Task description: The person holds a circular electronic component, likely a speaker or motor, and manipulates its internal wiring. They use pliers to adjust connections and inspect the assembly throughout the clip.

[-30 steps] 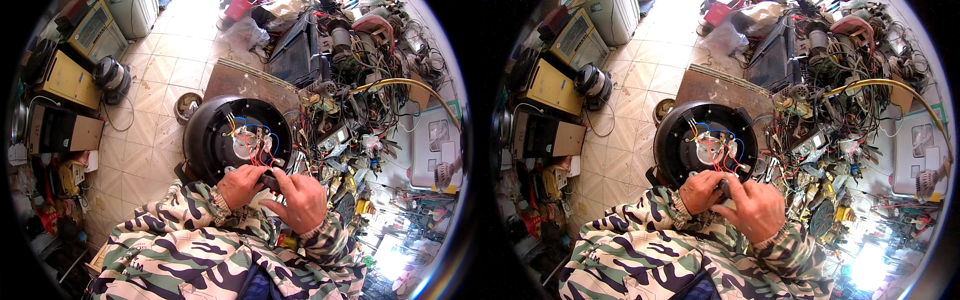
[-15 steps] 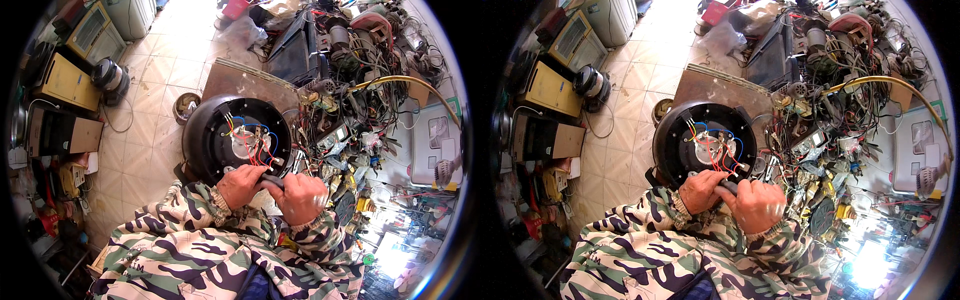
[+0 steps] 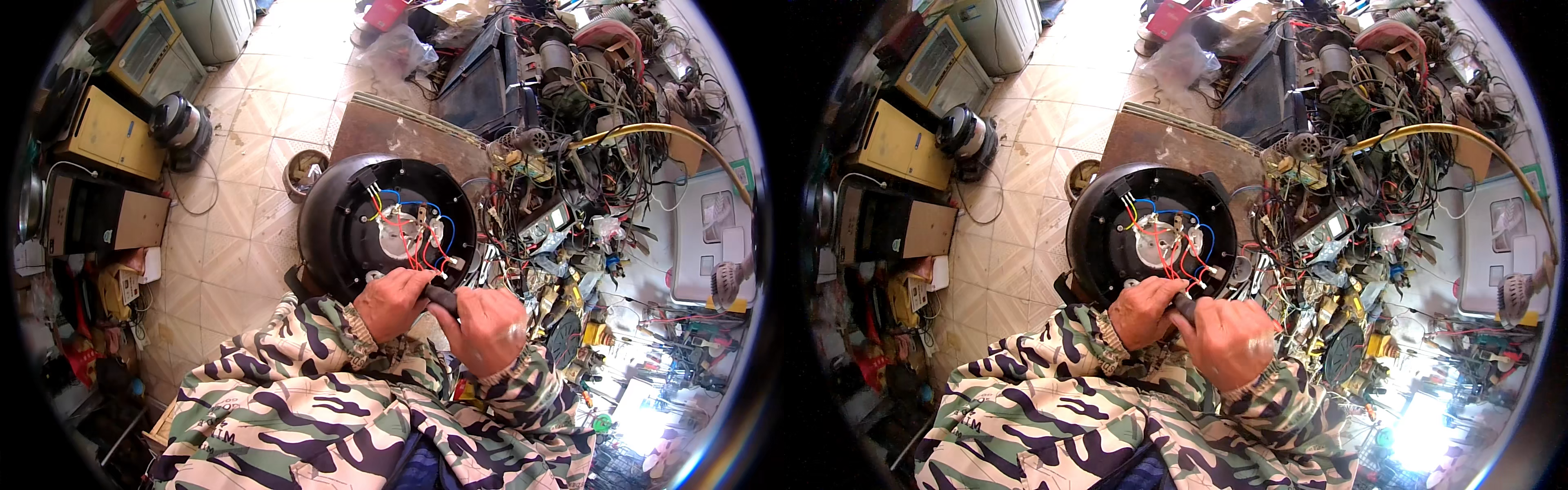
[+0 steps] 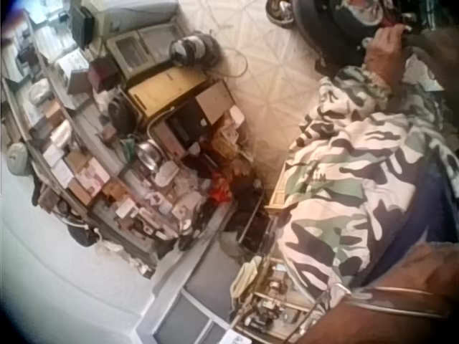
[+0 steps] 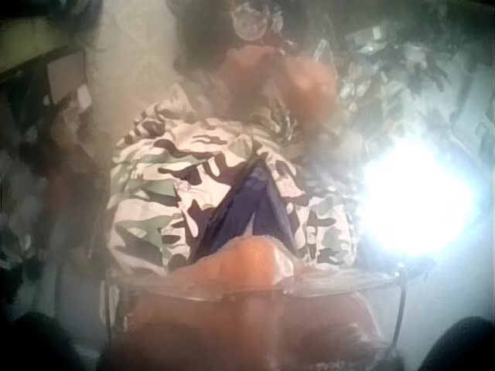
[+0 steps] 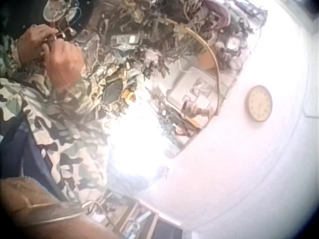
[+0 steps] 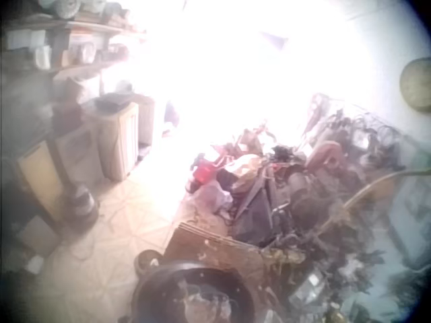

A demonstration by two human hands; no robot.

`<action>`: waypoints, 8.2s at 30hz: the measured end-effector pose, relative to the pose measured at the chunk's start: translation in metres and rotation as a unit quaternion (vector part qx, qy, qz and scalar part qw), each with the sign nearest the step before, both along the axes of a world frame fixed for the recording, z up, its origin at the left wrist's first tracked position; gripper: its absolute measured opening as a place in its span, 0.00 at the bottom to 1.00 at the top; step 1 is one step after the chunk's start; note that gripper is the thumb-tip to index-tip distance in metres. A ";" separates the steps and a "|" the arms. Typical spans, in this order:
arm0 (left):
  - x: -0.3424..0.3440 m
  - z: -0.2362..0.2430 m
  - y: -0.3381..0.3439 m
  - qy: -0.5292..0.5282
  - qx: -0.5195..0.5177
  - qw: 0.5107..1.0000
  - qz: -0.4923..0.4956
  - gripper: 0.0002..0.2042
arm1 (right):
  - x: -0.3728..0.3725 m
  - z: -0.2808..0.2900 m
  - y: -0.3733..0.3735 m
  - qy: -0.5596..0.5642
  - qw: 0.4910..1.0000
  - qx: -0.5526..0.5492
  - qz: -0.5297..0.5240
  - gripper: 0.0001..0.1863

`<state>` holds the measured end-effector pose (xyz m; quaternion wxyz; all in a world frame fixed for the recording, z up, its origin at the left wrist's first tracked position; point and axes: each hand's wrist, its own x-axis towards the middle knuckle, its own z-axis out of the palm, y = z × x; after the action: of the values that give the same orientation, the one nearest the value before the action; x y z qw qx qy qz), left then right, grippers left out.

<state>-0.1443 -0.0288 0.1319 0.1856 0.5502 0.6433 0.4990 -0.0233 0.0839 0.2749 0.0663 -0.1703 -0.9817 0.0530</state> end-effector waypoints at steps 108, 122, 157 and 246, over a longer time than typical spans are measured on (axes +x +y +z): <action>-0.034 -0.005 -0.029 0.265 -0.155 0.950 0.058 0.30 | -0.007 -0.023 -0.014 -0.063 0.993 -0.085 -0.049 0.25; -0.047 0.001 -0.012 0.237 -0.113 0.964 0.050 0.24 | -0.012 -0.027 0.003 0.028 0.996 -0.078 0.043 0.13; -0.048 -0.001 -0.009 0.259 -0.129 0.956 0.045 0.25 | -0.033 -0.005 0.083 0.120 0.976 -0.169 -0.074 0.14; -0.044 0.000 -0.021 0.275 -0.125 0.948 0.098 0.19 | -0.061 -0.038 0.148 0.105 0.978 -0.072 0.163 0.17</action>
<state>-0.1885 -0.0497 0.1318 0.0186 0.5727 0.7773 0.2598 -0.0840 0.2316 0.2365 0.1465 -0.0055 -0.9775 0.1514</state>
